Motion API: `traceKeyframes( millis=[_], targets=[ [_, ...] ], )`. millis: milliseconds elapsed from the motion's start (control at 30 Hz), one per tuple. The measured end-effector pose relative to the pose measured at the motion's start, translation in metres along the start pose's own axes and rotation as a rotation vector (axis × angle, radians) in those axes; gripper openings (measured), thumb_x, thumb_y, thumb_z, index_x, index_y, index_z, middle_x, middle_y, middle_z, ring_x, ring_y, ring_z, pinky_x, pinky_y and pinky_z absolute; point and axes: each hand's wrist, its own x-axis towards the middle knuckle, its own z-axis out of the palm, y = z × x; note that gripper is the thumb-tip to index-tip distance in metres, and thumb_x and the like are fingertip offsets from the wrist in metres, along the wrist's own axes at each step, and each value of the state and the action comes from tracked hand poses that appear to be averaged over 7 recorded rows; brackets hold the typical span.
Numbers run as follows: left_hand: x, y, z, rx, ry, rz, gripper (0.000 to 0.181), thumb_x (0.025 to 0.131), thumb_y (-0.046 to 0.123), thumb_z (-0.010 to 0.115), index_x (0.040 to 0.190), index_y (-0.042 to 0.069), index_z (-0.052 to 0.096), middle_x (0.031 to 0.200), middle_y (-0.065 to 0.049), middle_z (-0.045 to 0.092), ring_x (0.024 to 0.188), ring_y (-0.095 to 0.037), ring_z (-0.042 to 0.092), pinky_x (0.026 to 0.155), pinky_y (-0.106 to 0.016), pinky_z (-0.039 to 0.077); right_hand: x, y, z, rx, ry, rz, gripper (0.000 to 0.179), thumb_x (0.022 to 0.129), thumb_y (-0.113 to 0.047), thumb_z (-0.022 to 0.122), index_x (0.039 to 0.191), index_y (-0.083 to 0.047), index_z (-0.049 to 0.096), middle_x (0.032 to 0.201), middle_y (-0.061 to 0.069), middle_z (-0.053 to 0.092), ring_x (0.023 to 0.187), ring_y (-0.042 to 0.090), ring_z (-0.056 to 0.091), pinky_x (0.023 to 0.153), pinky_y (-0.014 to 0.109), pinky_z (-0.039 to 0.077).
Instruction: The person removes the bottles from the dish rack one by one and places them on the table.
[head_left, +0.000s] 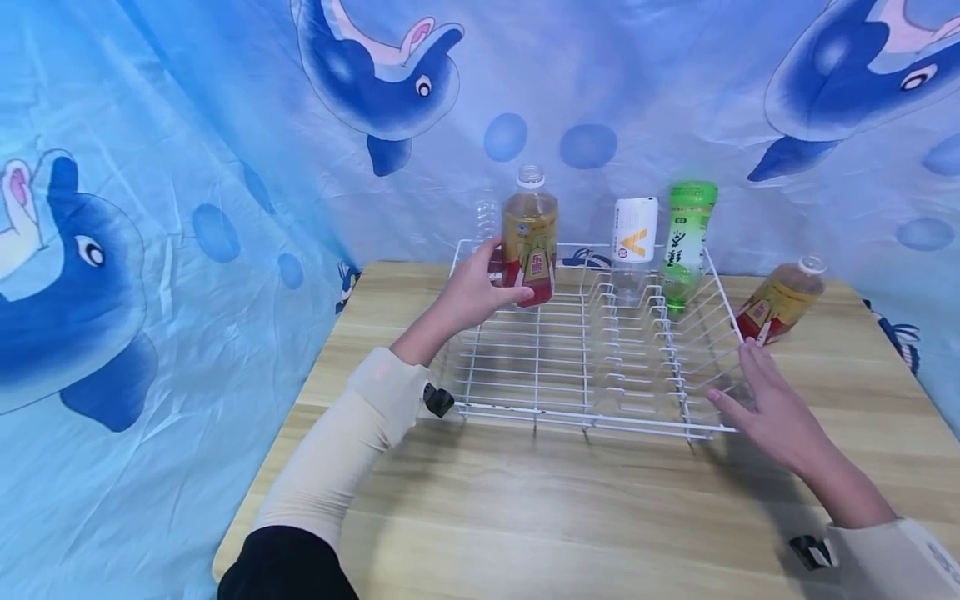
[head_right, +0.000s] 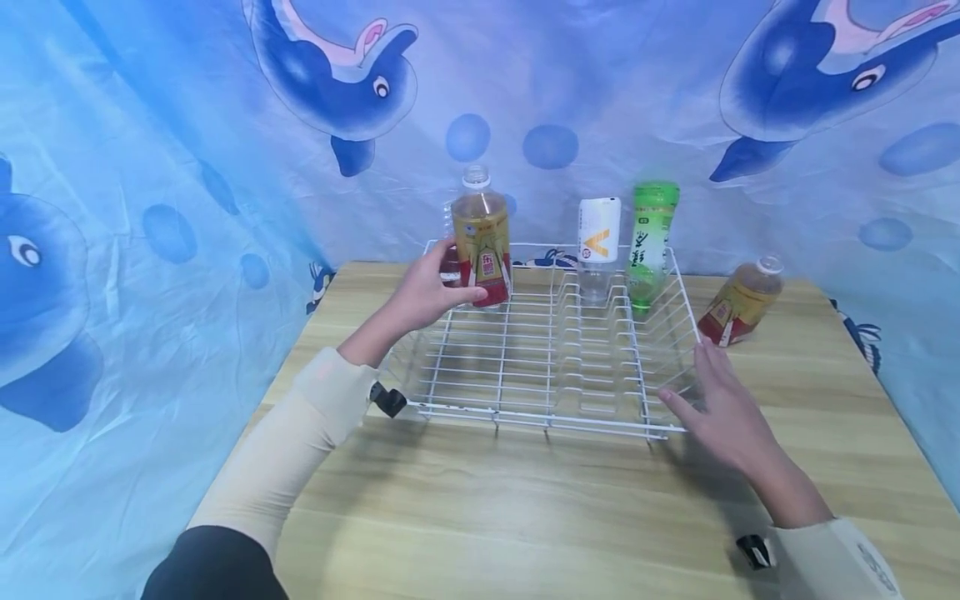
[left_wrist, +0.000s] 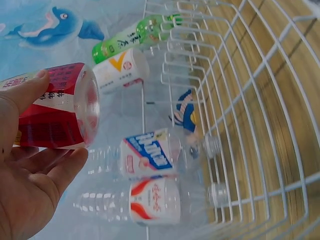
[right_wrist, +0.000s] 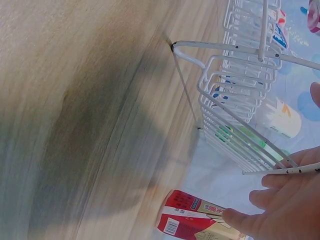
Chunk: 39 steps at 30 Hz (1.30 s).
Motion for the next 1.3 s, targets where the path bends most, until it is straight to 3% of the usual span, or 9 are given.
traceKeyframes(
  millis=[267,767,1033,1300],
  targets=[
    [-0.003,-0.017,-0.018,-0.014,0.054,-0.032,0.084,0.086,0.029,0.083,0.153,0.013,0.034,0.141,-0.008,0.055,0.124,-0.021,0.057,0.097,-0.036,0.053,0.002,0.004,0.004,-0.010,-0.016,-0.004,0.090,0.104,-0.038,0.053,0.157,0.006,-0.004,0.163,0.025,-0.013,0.150,0.042,-0.014,0.119,0.058,-0.007],
    [-0.003,-0.060,-0.059,-0.018,0.185,-0.152,0.088,0.087,0.030,0.081,0.156,0.014,0.029,0.148,-0.010,0.049,0.133,-0.026,0.051,0.103,-0.039,0.050,0.001,0.007,0.006,-0.013,0.003,-0.029,0.088,0.104,-0.034,0.053,0.155,0.010,-0.004,0.162,0.028,-0.013,0.149,0.040,-0.018,0.119,0.050,-0.013],
    [0.001,-0.080,-0.070,-0.018,0.230,-0.170,0.081,0.089,0.029,0.080,0.154,0.015,0.034,0.150,-0.008,0.048,0.135,-0.025,0.049,0.103,-0.037,0.050,-0.001,0.008,0.006,-0.003,0.003,-0.023,0.088,0.104,-0.033,0.054,0.156,0.007,-0.006,0.162,0.024,-0.016,0.148,0.040,-0.021,0.118,0.049,-0.015],
    [0.005,-0.098,-0.082,-0.024,0.269,-0.219,0.087,0.089,0.023,0.080,0.156,0.012,0.026,0.154,-0.014,0.042,0.138,-0.030,0.046,0.108,-0.041,0.046,0.000,0.006,0.007,0.023,0.016,-0.026,0.088,0.104,-0.032,0.055,0.157,0.006,-0.004,0.163,0.023,-0.014,0.149,0.039,-0.017,0.119,0.050,-0.012]
  ],
)
